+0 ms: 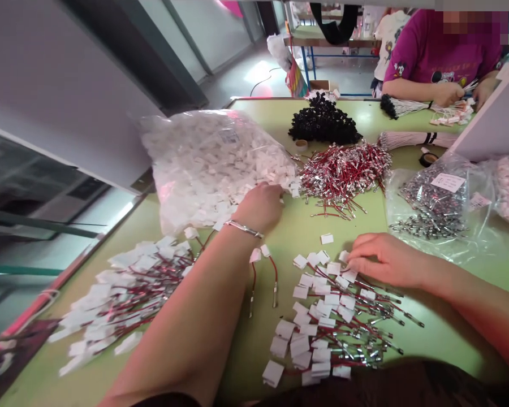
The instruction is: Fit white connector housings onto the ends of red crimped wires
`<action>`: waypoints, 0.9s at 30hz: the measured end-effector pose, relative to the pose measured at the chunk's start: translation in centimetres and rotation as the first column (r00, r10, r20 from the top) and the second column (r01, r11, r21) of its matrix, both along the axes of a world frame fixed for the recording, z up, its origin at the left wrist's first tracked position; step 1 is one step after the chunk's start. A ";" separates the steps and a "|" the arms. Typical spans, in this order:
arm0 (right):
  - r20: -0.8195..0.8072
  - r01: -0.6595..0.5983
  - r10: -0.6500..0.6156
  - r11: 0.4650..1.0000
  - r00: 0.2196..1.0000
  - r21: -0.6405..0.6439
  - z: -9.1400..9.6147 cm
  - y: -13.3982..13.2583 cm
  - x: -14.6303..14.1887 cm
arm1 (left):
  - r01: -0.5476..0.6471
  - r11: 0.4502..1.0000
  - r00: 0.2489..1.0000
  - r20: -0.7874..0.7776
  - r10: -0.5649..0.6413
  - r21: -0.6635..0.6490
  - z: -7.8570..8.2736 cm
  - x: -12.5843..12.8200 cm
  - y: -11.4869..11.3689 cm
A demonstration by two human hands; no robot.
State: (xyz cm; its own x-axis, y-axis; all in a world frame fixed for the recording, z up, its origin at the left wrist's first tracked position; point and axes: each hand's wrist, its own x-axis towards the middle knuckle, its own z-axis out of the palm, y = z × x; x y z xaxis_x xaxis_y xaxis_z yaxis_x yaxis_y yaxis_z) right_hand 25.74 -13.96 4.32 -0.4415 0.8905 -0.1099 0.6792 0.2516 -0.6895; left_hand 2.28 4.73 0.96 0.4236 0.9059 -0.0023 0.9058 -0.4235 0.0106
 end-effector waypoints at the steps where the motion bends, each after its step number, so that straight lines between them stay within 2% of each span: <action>1: 0.030 0.025 -0.025 1.000 0.999 0.005 0.4 0.2 0.7 | 0.011 1.000 1.000 -0.005 -0.011 0.004 -0.4 -0.1 0.2; 3: 0.177 0.136 -0.142 0.990 0.974 0.043 1.1 0.9 3.0 | 0.033 0.999 0.999 0.008 -0.033 0.015 -0.8 0.0 0.4; 5: 0.374 0.205 -0.239 0.970 0.896 0.129 1.2 1.9 5.8 | 0.037 0.999 0.998 0.041 -0.038 0.014 -0.9 0.1 0.6; 7: 0.537 0.199 -0.254 0.967 0.804 0.159 0.8 2.8 8.2 | 0.026 1.000 0.997 0.076 -0.027 0.009 -0.9 0.1 0.8; 9: 0.597 0.149 -0.192 0.981 0.779 0.121 0.0 3.4 9.5 | 0.000 1.000 0.995 0.100 0.000 0.009 -0.9 0.2 0.8; 11: 0.615 0.106 -0.141 0.990 0.776 0.092 -0.7 3.6 9.8 | -0.026 1.000 0.990 0.136 0.027 -0.008 -0.8 0.3 0.7; 14: 0.627 0.112 -0.153 0.988 0.764 0.105 -1.2 3.6 8.9 | -0.047 0.998 0.971 0.230 0.057 -0.049 -0.4 0.7 0.2; 17: 0.618 0.146 -0.186 0.982 0.764 0.115 -1.4 3.2 8.0 | -0.022 0.999 0.947 0.319 0.036 -0.048 0.1 1.1 -0.3; 20: 0.623 0.139 -0.193 0.981 0.758 0.135 -1.5 2.9 7.8 | 0.014 0.999 0.941 0.339 -0.002 -0.031 0.6 1.2 -0.6; 24: 0.594 0.103 -0.168 0.985 0.786 0.142 -1.5 3.0 8.2 | 0.050 0.993 0.931 0.366 -0.006 -0.109 1.3 1.4 -1.1; 26: 0.562 0.131 -0.217 0.973 0.798 0.190 -1.1 3.2 8.4 | 0.075 0.982 0.875 0.484 0.017 -0.172 1.9 1.9 -1.8; 27: 0.539 0.168 -0.265 0.960 0.800 0.223 -0.8 3.2 8.4 | 0.112 0.964 0.815 0.578 0.050 -0.241 2.2 2.3 -2.2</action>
